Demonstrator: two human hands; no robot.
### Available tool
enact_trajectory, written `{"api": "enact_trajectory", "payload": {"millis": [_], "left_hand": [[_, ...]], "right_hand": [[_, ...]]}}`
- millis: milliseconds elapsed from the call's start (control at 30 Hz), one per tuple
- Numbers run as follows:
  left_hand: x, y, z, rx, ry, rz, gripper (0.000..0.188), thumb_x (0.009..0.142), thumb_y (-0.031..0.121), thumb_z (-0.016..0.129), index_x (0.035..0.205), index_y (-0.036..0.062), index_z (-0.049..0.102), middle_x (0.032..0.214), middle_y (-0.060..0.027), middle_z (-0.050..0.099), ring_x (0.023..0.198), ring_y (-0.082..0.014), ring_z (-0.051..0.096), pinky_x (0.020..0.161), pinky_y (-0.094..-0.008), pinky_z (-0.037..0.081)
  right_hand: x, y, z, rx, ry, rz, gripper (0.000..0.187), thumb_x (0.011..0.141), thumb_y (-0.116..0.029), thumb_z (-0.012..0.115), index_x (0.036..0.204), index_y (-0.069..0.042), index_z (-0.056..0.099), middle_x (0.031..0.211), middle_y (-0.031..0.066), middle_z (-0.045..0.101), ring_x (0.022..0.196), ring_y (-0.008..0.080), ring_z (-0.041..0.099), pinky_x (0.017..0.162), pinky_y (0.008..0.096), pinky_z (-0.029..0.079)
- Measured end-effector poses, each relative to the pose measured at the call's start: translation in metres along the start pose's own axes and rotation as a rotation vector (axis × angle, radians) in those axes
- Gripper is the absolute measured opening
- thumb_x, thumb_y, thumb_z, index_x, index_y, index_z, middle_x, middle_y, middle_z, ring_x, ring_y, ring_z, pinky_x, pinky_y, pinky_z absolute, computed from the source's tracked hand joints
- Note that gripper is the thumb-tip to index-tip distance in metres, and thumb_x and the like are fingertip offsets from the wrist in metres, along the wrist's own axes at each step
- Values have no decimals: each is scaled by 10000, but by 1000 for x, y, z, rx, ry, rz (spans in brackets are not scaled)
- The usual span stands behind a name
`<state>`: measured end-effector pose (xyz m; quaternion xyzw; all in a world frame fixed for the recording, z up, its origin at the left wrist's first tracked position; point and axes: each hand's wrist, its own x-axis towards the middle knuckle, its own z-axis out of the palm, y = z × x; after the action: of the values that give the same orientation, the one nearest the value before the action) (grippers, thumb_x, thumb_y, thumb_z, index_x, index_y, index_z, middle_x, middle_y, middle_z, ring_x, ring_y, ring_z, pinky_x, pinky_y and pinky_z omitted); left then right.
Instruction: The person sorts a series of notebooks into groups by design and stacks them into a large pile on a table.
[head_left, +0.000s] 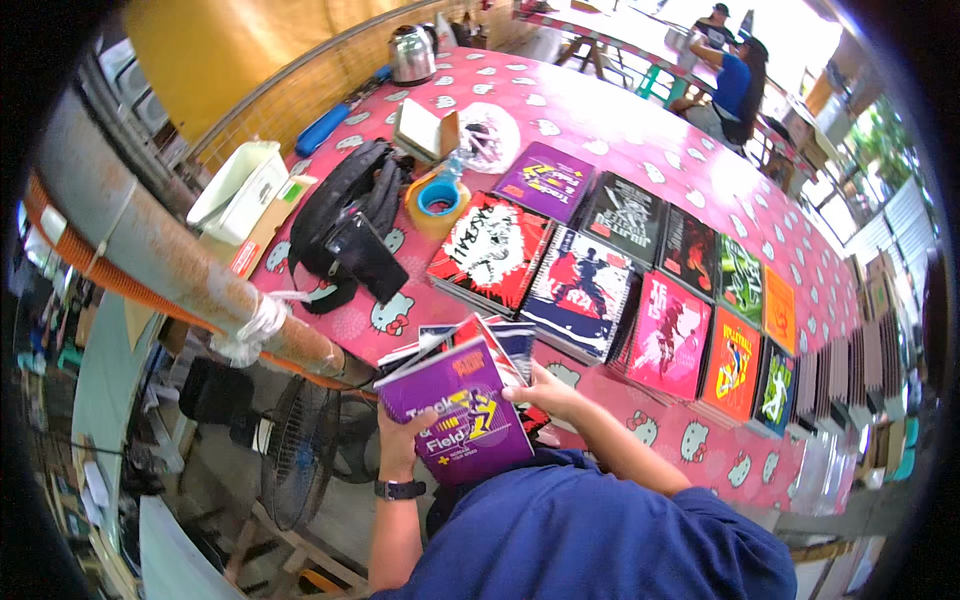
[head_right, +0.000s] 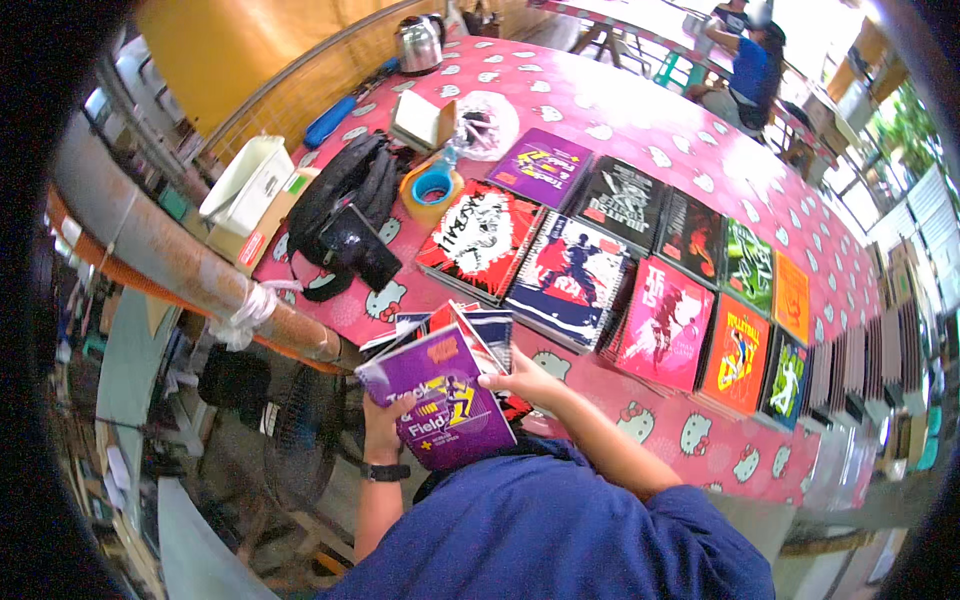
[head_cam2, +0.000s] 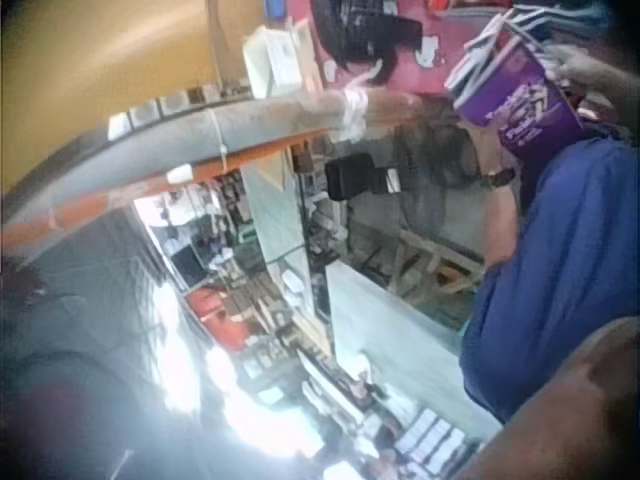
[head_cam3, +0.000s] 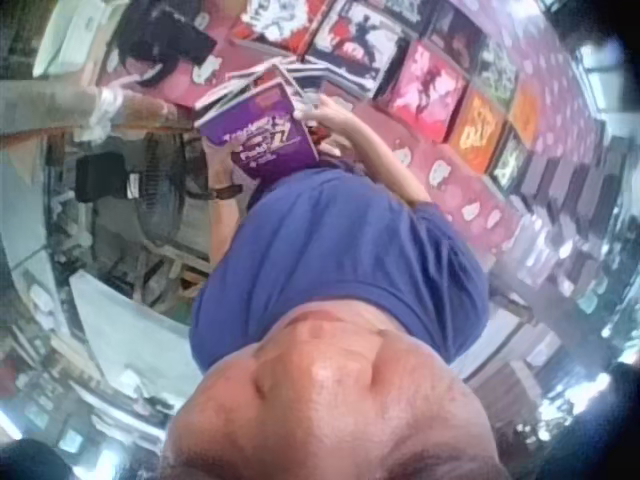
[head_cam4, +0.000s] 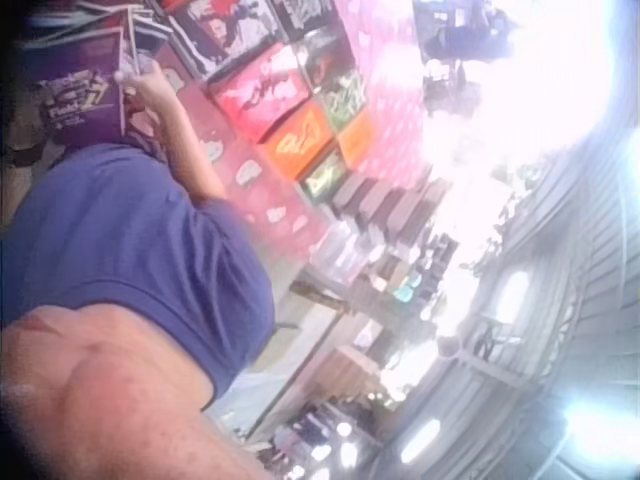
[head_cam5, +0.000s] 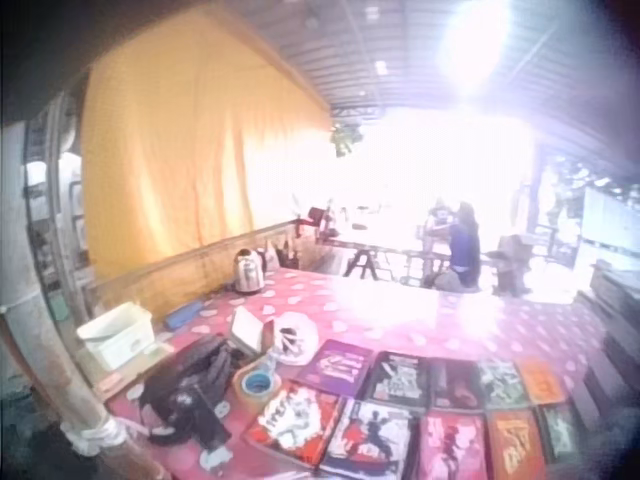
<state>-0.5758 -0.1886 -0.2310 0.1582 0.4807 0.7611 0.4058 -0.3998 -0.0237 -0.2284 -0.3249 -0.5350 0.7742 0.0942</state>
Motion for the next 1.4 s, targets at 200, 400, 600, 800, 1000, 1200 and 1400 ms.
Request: {"api": "enact_trajectory", "payload": {"millis": [200,400,600,800,1000,1200,1400], "left_hand": [[5,40,50,257,-374,-15,662,597,62,780,1180,2,472,1104,-86,553,1020,-194,524,905,-343,418],[56,-9,70,389,-718,75,885,566,3,785,1295,29,285,1178,-85,469,1063,-192,489,918,-332,417],[63,-70,58,394,-577,5,920,564,0,785,1299,1,233,1148,-118,487,1037,-201,509,901,-334,430],[50,-83,66,386,-706,-154,514,741,-3,640,1211,-15,433,1171,-159,505,1036,-222,514,909,-384,428],[37,-52,105,815,-635,688,422,766,76,630,1142,34,444,1080,-107,549,1010,-235,528,954,-445,369],[-15,18,270,652,-941,1376,341,772,116,624,1061,78,447,1013,-64,568,971,-229,544,975,-468,338],[-106,10,429,472,-1195,1496,142,812,175,550,839,132,417,880,-31,568,878,-228,562,973,-520,324]], "right_hand": [[-59,-66,-30,-211,15,-224,632,570,-73,800,1126,-16,505,996,41,589,910,115,523,823,275,437],[-85,-58,-60,-141,187,-539,896,537,-25,775,1318,-57,338,1124,56,532,1033,157,500,921,306,386],[-67,-12,-39,-3,517,-707,911,506,-142,846,1246,-65,322,1079,63,486,1037,162,447,916,311,353],[-70,10,-53,-237,597,-544,997,513,-271,860,1266,30,281,1137,147,489,1065,211,453,930,327,364],[-157,-18,-60,-348,399,-622,822,592,-214,805,1226,-4,327,1088,138,454,1044,229,438,923,334,360],[-268,5,-128,349,450,-182,593,790,-400,613,1235,-75,395,1039,85,502,969,196,520,846,393,447],[-379,-54,-184,991,328,-686,624,824,-586,461,1254,-134,456,1075,67,579,872,118,574,707,292,492]]}}
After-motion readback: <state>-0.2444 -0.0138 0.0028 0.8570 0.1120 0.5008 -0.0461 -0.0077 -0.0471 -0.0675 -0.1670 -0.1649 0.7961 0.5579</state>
